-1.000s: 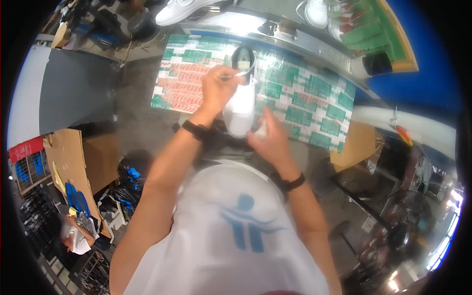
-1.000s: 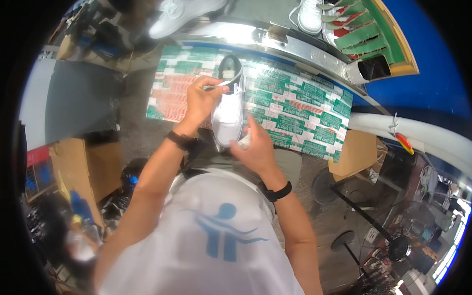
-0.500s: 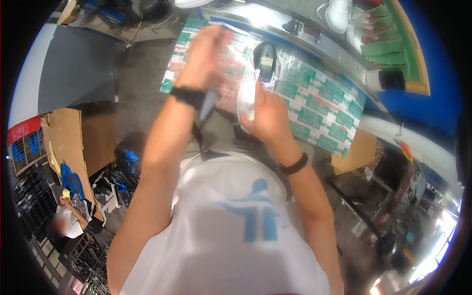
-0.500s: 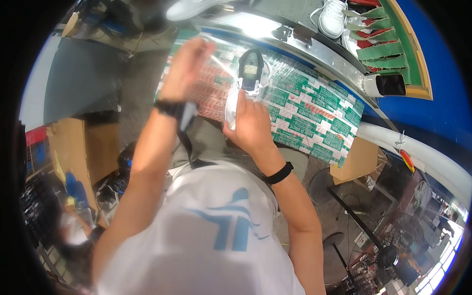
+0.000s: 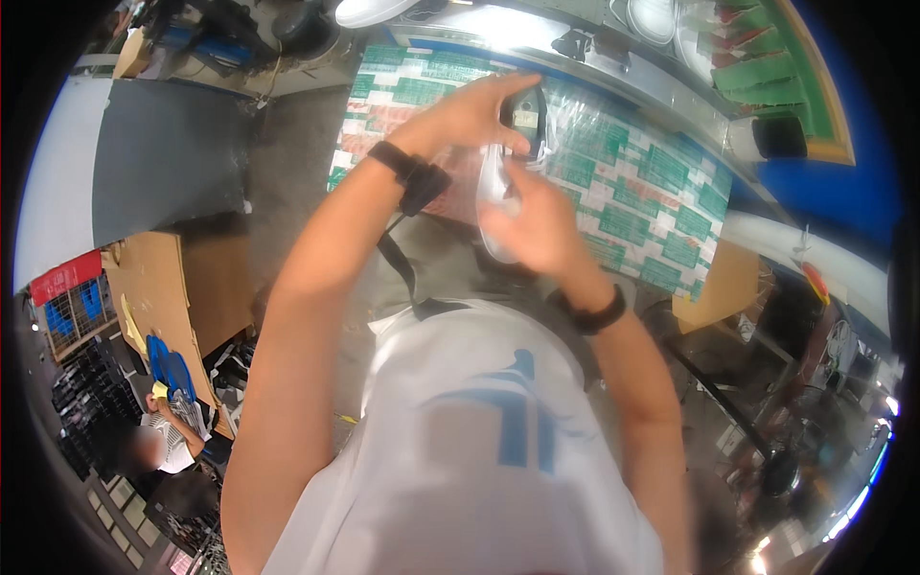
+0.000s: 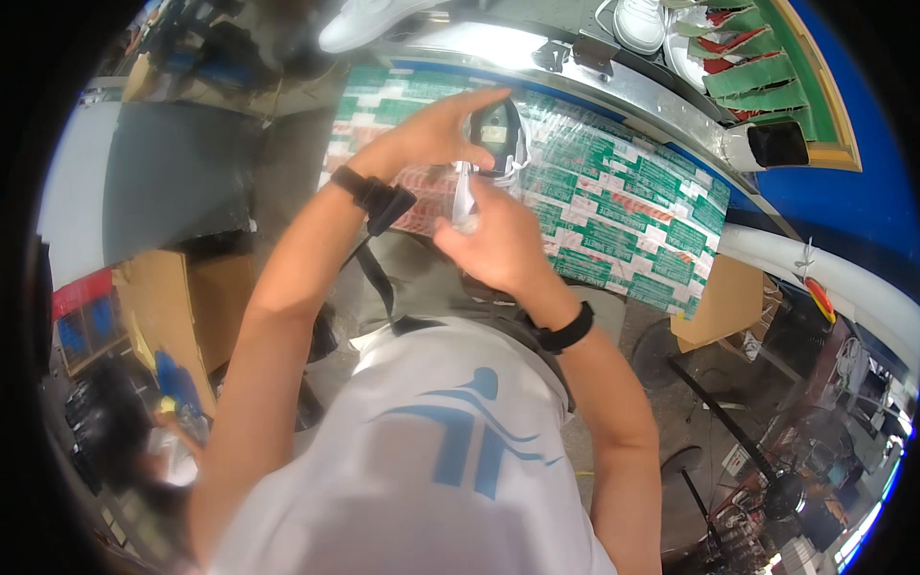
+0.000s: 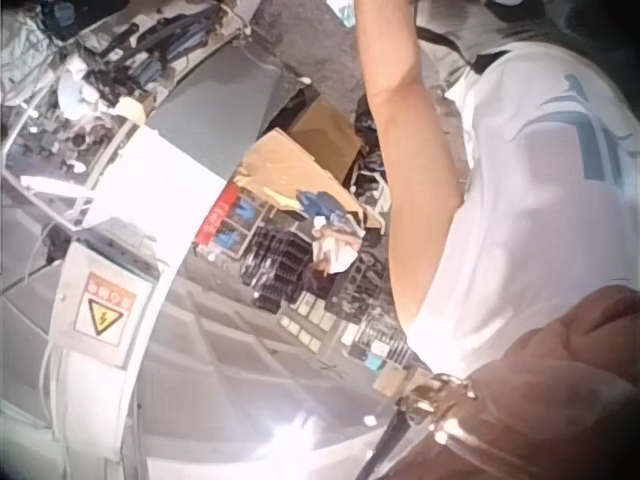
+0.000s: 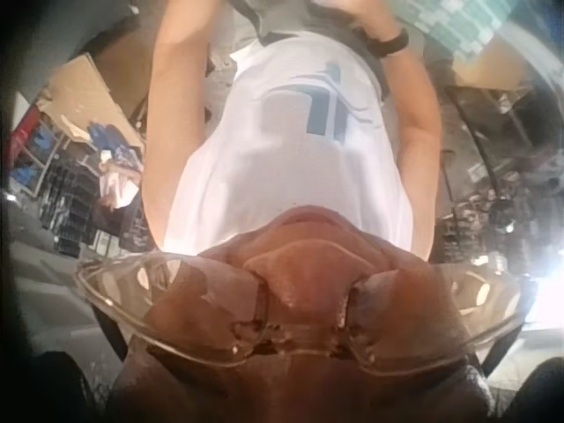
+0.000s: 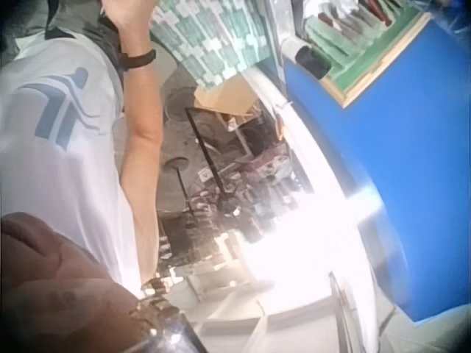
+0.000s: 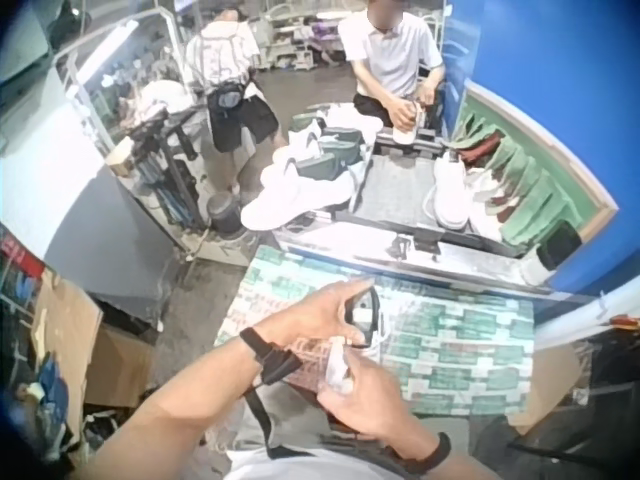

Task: Apply adhesive or primer to the upper and sole of shoes during the manufacturing process.

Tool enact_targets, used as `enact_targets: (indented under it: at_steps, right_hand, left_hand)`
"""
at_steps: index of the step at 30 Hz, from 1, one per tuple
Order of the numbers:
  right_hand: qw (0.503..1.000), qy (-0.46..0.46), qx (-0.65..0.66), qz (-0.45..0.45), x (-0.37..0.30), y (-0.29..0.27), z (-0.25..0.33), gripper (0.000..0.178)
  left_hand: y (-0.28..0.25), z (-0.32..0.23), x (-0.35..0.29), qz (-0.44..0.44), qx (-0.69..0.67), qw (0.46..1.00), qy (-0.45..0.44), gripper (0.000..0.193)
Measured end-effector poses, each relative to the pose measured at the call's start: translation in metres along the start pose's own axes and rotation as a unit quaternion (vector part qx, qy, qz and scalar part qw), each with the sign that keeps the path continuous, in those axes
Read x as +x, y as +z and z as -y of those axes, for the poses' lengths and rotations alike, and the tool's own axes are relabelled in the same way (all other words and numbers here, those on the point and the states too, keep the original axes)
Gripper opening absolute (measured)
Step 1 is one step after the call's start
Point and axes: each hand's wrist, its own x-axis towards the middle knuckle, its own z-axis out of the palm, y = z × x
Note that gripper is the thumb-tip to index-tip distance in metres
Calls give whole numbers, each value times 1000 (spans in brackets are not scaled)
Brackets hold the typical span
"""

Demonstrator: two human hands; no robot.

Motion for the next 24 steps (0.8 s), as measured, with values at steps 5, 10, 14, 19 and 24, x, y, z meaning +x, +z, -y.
enact_targets:
  at_steps: [5, 10, 14, 19, 24]
  right_hand:
    - [993, -64, 85, 41, -44, 71, 2, 67]
    - [980, -59, 144, 127, -63, 31, -43, 67]
    - [992, -68, 10, -108, -51, -5, -54, 75]
    - [984, -97, -58, -136, -23, -19, -64, 83]
    - [969, -146, -192, -47, -52, -41, -53, 78]
  left_hand:
    - [0, -6, 8, 35, 56, 998, -16, 110]
    - [-4, 6, -4, 20, -11, 1000, 15, 111]
    - [-1, -10, 1, 52, -55, 997, -16, 118]
    - [28, -4, 11, -37, -11, 999, 21, 113]
    - [30, 3, 2, -74, -15, 997, 23, 109]
